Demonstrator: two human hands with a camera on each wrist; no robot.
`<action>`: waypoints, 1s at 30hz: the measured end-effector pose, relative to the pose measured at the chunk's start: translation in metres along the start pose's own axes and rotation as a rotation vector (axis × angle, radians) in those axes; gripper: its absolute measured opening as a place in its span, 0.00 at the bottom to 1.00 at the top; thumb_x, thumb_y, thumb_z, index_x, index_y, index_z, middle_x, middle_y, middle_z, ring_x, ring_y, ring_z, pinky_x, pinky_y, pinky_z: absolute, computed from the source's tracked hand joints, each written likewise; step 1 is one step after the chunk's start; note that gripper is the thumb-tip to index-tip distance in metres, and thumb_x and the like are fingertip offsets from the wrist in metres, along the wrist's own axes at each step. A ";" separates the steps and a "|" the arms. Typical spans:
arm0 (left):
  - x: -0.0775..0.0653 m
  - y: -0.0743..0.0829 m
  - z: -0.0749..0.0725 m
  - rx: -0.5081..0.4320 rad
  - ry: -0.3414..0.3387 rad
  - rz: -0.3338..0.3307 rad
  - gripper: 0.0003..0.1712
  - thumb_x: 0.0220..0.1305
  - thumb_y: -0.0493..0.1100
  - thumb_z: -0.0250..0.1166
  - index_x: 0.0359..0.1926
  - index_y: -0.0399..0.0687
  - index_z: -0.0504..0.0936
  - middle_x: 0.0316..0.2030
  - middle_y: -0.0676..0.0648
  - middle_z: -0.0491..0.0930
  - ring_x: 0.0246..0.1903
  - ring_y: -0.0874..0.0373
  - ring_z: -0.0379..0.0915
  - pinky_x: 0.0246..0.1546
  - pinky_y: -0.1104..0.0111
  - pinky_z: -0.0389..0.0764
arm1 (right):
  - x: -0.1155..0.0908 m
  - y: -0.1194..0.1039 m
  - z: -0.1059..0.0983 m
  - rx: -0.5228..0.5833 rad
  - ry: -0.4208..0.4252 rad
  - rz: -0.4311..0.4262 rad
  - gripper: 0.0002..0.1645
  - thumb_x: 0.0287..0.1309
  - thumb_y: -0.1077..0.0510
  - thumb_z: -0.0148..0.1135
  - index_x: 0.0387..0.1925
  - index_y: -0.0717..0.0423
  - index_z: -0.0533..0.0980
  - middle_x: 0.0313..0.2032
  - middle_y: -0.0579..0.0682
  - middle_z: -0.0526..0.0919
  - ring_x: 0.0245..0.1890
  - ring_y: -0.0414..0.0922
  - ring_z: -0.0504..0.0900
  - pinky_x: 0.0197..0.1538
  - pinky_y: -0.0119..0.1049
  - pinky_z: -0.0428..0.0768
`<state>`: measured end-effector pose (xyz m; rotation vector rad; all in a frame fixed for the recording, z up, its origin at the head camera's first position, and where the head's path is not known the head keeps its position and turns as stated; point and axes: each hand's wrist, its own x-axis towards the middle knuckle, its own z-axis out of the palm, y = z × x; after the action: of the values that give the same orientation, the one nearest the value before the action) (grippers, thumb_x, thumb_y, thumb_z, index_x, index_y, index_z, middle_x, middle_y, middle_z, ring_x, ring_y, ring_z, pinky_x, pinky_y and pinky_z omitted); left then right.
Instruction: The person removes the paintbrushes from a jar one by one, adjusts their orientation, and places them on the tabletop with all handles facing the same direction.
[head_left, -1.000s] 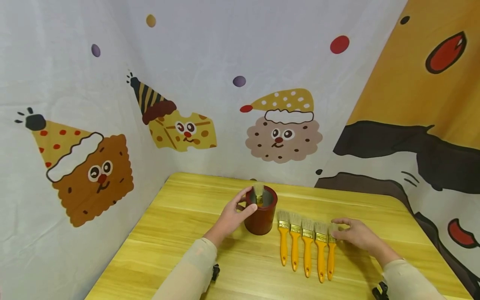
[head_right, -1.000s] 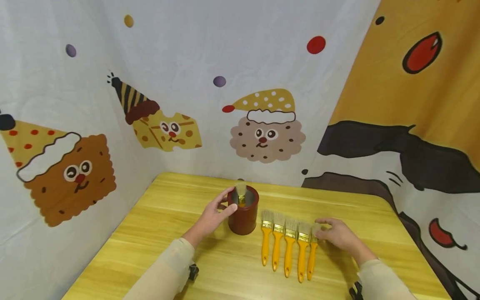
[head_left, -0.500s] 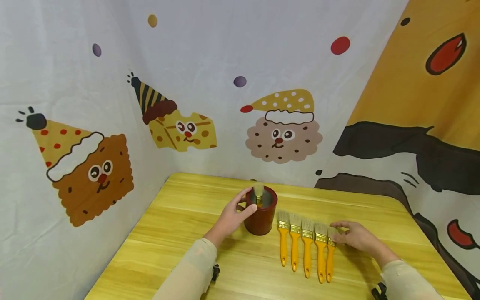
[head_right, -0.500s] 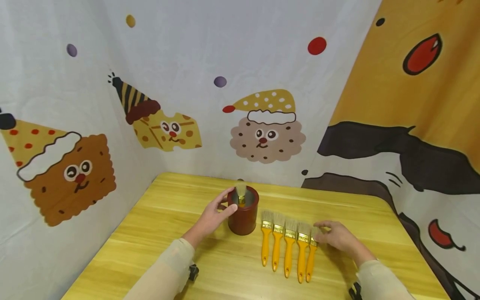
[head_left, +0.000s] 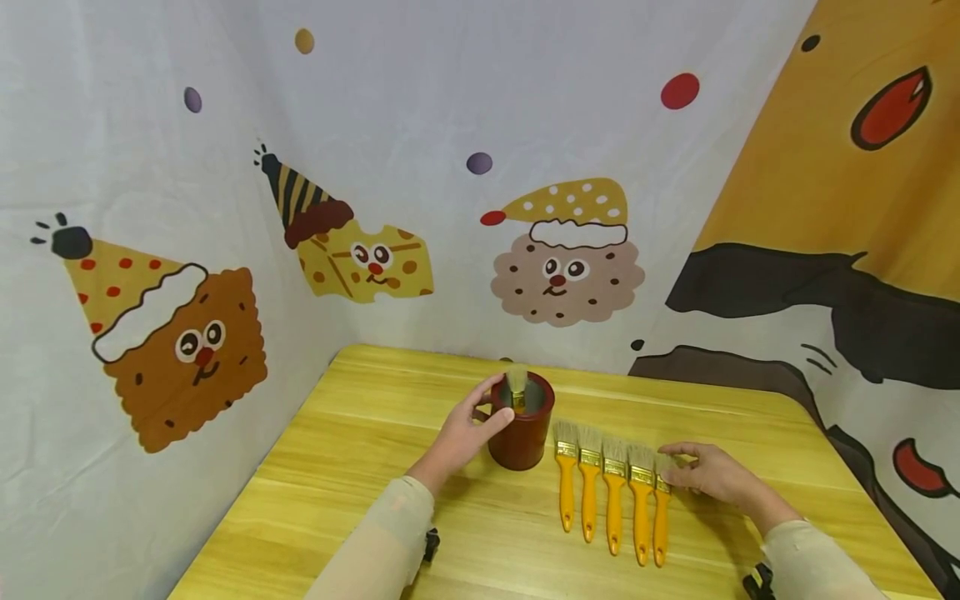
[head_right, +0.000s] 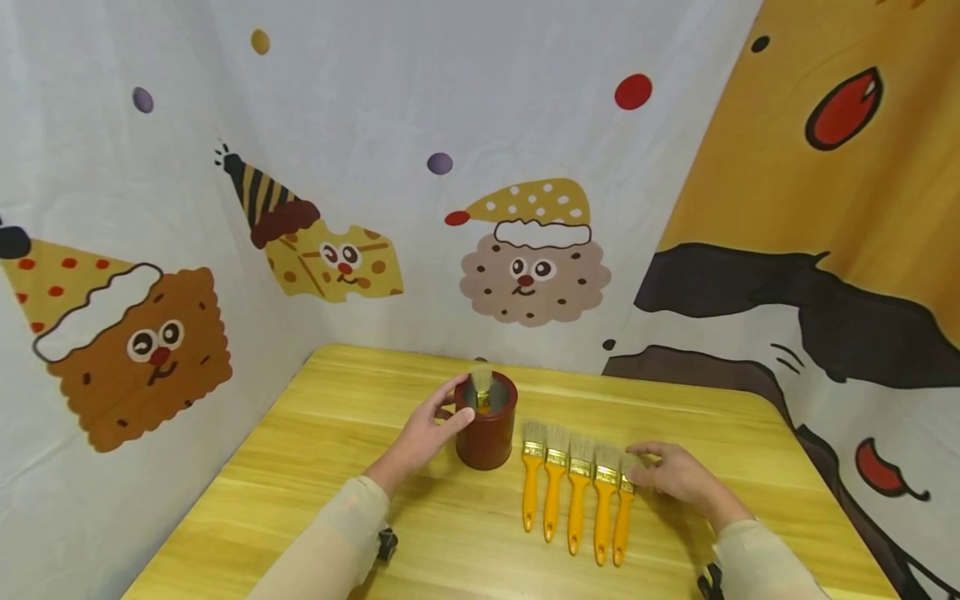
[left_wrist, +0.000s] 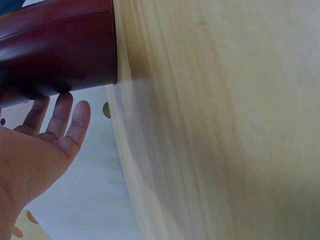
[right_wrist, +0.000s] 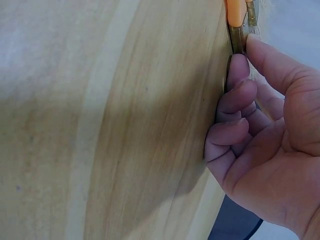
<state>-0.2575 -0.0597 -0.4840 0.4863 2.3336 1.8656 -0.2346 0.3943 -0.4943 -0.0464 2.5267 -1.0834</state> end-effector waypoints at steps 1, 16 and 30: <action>0.000 0.000 0.000 0.000 0.000 0.000 0.37 0.75 0.63 0.66 0.79 0.88 0.61 0.69 0.48 0.75 0.53 0.49 0.76 0.55 0.57 0.80 | 0.000 0.000 0.000 0.001 0.001 0.001 0.42 0.72 0.46 0.69 0.76 0.64 0.69 0.37 0.51 0.82 0.29 0.45 0.73 0.33 0.40 0.74; 0.002 -0.003 0.000 -0.005 -0.002 0.007 0.36 0.75 0.63 0.66 0.78 0.88 0.62 0.69 0.49 0.75 0.54 0.49 0.76 0.55 0.57 0.79 | 0.000 0.002 0.002 0.013 0.002 0.006 0.42 0.73 0.46 0.69 0.77 0.64 0.68 0.27 0.47 0.74 0.25 0.44 0.70 0.32 0.39 0.72; 0.002 -0.004 -0.001 0.007 0.001 0.002 0.36 0.75 0.64 0.66 0.78 0.89 0.62 0.69 0.49 0.75 0.54 0.49 0.75 0.56 0.55 0.79 | 0.000 0.002 0.002 0.009 -0.006 -0.001 0.43 0.74 0.46 0.67 0.78 0.64 0.66 0.21 0.44 0.68 0.23 0.43 0.69 0.29 0.37 0.71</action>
<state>-0.2600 -0.0604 -0.4873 0.4883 2.3413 1.8597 -0.2334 0.3947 -0.4970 -0.0479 2.5166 -1.0940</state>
